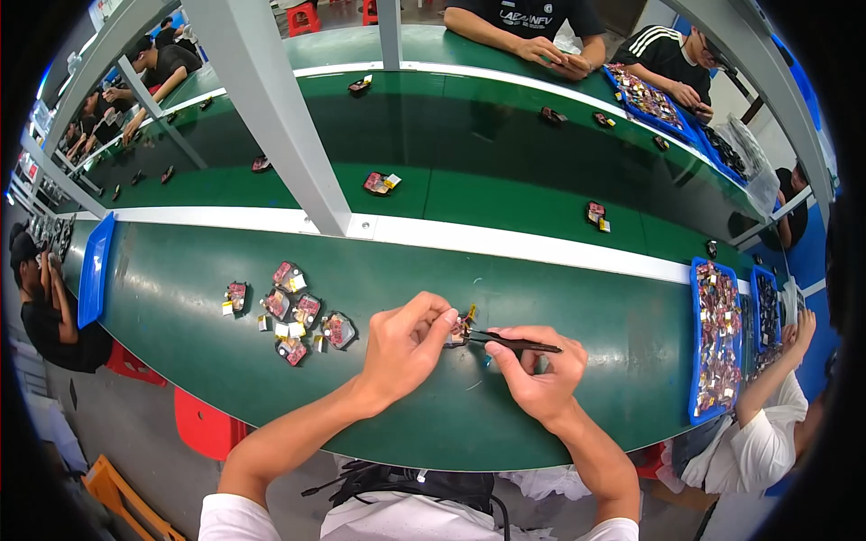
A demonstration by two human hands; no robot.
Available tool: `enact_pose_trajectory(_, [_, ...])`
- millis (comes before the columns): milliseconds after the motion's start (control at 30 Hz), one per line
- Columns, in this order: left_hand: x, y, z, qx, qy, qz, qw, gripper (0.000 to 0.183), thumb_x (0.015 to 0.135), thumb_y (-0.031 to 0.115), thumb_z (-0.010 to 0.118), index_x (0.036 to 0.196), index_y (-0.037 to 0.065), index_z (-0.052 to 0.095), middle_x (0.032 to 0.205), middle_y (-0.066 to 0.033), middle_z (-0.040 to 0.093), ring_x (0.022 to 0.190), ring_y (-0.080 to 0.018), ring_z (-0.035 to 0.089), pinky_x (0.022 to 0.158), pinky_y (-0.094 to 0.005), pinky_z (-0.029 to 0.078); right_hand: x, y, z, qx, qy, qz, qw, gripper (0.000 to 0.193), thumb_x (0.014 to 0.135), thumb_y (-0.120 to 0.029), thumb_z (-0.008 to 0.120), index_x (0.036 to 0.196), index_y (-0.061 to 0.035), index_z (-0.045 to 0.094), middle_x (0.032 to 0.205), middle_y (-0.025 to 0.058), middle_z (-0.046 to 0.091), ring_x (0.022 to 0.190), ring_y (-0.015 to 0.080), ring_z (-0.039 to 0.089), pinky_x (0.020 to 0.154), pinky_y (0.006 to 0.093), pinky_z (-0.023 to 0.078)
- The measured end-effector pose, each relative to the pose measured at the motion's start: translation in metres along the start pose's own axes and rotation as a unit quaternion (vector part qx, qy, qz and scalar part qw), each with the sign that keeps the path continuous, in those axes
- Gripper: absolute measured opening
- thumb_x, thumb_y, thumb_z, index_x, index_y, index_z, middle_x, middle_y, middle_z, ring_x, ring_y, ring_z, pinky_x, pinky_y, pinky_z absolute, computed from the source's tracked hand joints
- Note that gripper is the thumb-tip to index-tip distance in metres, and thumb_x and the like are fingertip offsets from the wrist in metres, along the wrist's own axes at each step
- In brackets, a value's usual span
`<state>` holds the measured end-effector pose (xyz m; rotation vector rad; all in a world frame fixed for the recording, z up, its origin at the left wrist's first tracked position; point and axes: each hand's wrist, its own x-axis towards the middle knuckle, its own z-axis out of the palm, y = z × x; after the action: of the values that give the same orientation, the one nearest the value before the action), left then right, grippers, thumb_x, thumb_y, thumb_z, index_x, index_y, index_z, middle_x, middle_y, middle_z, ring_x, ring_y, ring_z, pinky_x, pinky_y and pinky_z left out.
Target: Inspecting and assembling small electronic components using tweezers on a factory assembly line.
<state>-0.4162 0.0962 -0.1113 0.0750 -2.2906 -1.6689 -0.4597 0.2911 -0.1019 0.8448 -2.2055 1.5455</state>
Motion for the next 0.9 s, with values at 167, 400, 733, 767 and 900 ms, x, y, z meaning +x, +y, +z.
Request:
enact_pose_trajectory(167, [-0.0003, -0.0008, 0.0005, -0.004, -0.004, 0.004, 1.0, 0.011, 0.097, 0.005, 0.067, 0.093, -0.005, 0.065, 0.07, -0.0064, 0.069, 0.051, -0.0076, 0.059, 0.045, -0.0228, 0.047, 0.0003, 0.0003, 0.0004, -0.002, -0.006, 0.006, 1.0, 0.021, 0.072, -0.001, 0.086, 0.09, -0.0038, 0.075, 0.065, 0.0017, 0.069, 0.039, 0.004, 0.04, 0.04, 0.0218, 0.029])
enact_pose_trajectory(400, [-0.0002, -0.0027, 0.0008, -0.005, -0.011, 0.012, 1.0, 0.011, 0.097, 0.005, 0.067, 0.094, -0.005, 0.065, 0.072, -0.0067, 0.07, 0.052, -0.0076, 0.059, 0.045, -0.0225, 0.046, 0.0001, 0.0003, -0.0003, -0.009, -0.01, 0.021, 1.0, 0.02, 0.073, -0.001, 0.086, 0.09, -0.004, 0.075, 0.062, 0.001, 0.066, 0.039, 0.0033, 0.04, 0.041, 0.0219, 0.028])
enact_pose_trajectory(733, [-0.0013, -0.0004, 0.0001, -0.012, -0.017, 0.018, 1.0, 0.009, 0.096, 0.004, 0.067, 0.095, -0.005, 0.067, 0.074, -0.0079, 0.071, 0.052, -0.0093, 0.061, 0.046, -0.0229, 0.048, -0.0029, 0.0053, -0.0038, 0.121, -0.035, 0.182, 0.975, 0.016, 0.081, 0.003, 0.082, 0.094, 0.0004, 0.073, 0.06, -0.0053, 0.058, 0.047, -0.0028, 0.039, 0.044, 0.0194, 0.025])
enact_pose_trajectory(767, [-0.0008, 0.0, 0.0005, -0.035, -0.017, 0.023, 0.999, 0.009, 0.096, 0.004, 0.068, 0.095, -0.005, 0.067, 0.075, -0.0082, 0.071, 0.053, -0.0096, 0.062, 0.046, -0.023, 0.048, -0.0013, 0.005, -0.0046, 0.121, -0.035, 0.181, 0.975, 0.016, 0.081, 0.003, 0.082, 0.094, 0.0004, 0.073, 0.06, -0.0053, 0.058, 0.047, -0.0028, 0.039, 0.044, 0.0194, 0.025])
enact_pose_trajectory(900, [-0.0014, -0.0007, -0.0015, -0.051, -0.028, 0.034, 0.998, 0.008, 0.095, 0.002, 0.069, 0.097, -0.005, 0.068, 0.077, -0.0092, 0.072, 0.053, -0.0102, 0.063, 0.047, -0.023, 0.049, 0.006, 0.0002, -0.0074, 0.247, -0.036, 0.294, 0.923, 0.014, 0.085, 0.006, 0.077, 0.097, 0.0025, 0.069, 0.07, -0.005, 0.061, 0.055, -0.0038, 0.041, 0.049, 0.0173, 0.026])
